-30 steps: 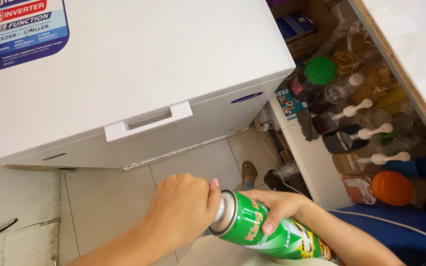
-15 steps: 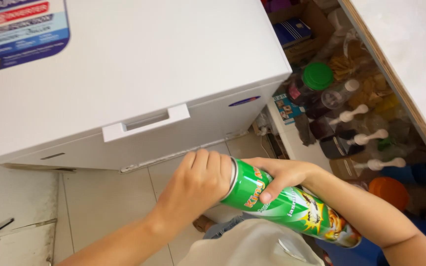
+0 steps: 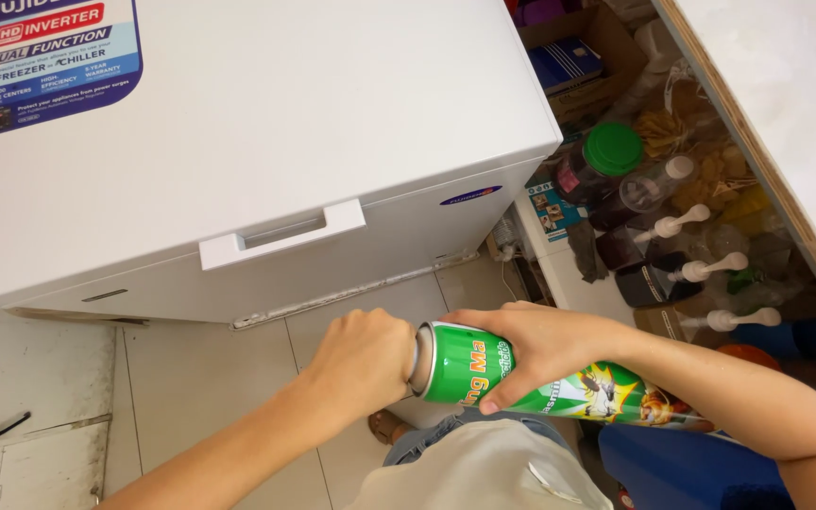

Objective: The recorder wipes the top of a chest freezer and prepares an insecticide spray can by cutting its nozzle.

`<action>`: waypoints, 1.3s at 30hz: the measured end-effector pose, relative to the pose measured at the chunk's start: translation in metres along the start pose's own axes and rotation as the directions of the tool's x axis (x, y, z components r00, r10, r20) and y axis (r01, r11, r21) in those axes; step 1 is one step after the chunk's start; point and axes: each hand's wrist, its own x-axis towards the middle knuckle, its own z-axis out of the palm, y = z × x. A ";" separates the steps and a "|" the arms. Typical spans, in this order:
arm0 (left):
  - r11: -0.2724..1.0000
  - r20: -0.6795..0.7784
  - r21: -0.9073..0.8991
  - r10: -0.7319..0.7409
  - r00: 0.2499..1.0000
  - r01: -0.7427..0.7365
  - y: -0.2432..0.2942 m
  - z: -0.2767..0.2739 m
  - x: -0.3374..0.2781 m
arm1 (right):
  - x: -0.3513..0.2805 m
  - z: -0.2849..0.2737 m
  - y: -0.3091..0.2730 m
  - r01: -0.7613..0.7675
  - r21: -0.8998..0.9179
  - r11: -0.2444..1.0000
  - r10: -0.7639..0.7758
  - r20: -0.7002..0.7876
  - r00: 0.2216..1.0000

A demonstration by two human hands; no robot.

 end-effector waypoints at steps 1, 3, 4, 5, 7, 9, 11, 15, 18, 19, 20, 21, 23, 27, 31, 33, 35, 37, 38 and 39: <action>1.000 0.003 0.000 -0.001 1.000 0.001 -0.001 0.003 0.000 | -0.001 0.003 0.003 0.000 0.003 1.000 0.000 0.001 1.000; 0.999 -0.070 -0.033 0.026 0.997 -0.029 -0.002 0.008 0.003 | -0.002 0.007 0.008 0.034 -0.019 0.999 -0.035 -0.071 0.997; 0.999 -0.067 -0.031 0.031 0.997 -0.033 -0.009 0.019 0.004 | -0.003 0.010 0.009 0.032 -0.017 0.999 -0.034 -0.075 0.997; 0.994 -0.151 0.003 0.110 0.982 -0.110 -0.015 0.031 0.006 | -0.004 0.013 0.010 0.045 -0.018 0.999 -0.046 -0.106 0.993; 0.978 -0.225 0.053 0.207 0.952 -0.200 -0.027 0.043 0.009 | -0.004 0.019 0.014 0.053 -0.015 0.998 -0.055 -0.155 0.986; 0.947 -0.315 0.155 0.316 0.895 -0.280 -0.035 0.045 0.014 | -0.004 0.025 0.022 0.036 0.014 0.999 -0.032 -0.232 0.972; 0.974 -0.332 0.052 0.225 0.916 -0.220 -0.026 0.034 0.020 | -0.003 0.028 0.037 0.070 0.073 0.995 -0.047 -0.285 0.957; 0.808 -0.310 -0.586 -0.154 0.938 -0.061 -0.041 0.051 0.047 | -0.009 0.029 0.072 0.203 0.224 0.953 -0.077 -0.472 0.878; 0.544 -0.319 -0.765 0.145 0.937 -0.344 -0.041 0.114 0.070 | -0.011 0.031 0.088 0.211 0.194 0.958 -0.018 -0.695 0.719; 0.542 -0.307 -0.766 0.165 0.937 -0.346 -0.033 0.135 0.083 | -0.011 0.036 0.096 0.206 0.202 0.957 -0.003 -0.707 0.707; 0.552 -0.236 -0.780 0.177 0.955 -0.295 -0.025 0.156 0.094 | -0.010 0.041 0.102 0.251 0.177 0.952 -0.029 -0.763 0.646; 0.567 -0.172 -0.785 0.187 0.967 -0.249 -0.018 0.174 0.108 | -0.008 0.042 0.108 0.298 0.138 0.945 -0.063 -0.814 0.577; 0.519 -0.130 -0.825 0.206 0.970 -0.221 -0.010 0.187 0.133 | -0.004 0.043 0.120 0.368 0.217 0.904 -0.018 -0.840 0.542; 0.480 -0.189 -0.841 0.170 0.967 -0.249 -0.024 0.227 0.170 | -0.014 0.027 0.127 0.292 0.166 0.942 -0.012 -0.852 0.523; 0.502 -0.249 -0.824 0.093 0.964 -0.262 0.009 0.179 0.193 | -0.033 0.004 0.142 0.243 0.212 0.947 0.015 -0.781 0.624; 0.496 -0.318 -0.817 0.040 0.947 -0.295 0.014 0.168 0.207 | -0.045 -0.009 0.153 0.307 0.408 0.860 0.106 -0.731 0.674; 0.520 -0.385 -0.765 0.105 0.917 -0.380 0.010 0.170 0.222 | -0.065 -0.020 0.159 0.232 0.353 0.907 0.149 -0.781 0.606; 0.528 -0.440 -0.712 0.176 0.880 -0.462 0.020 0.164 0.237 | -0.092 -0.030 0.167 0.139 0.311 0.940 0.196 -0.828 0.526; 0.536 -0.416 -0.708 0.209 0.885 -0.459 0.032 0.157 0.244 | -0.107 -0.036 0.172 0.066 0.219 0.973 0.169 -0.882 0.440; 0.547 -0.389 -0.702 0.240 0.889 -0.455 0.042 0.150 0.250 | -0.122 -0.040 0.175 -0.014 0.133 0.991 0.129 -0.926 0.354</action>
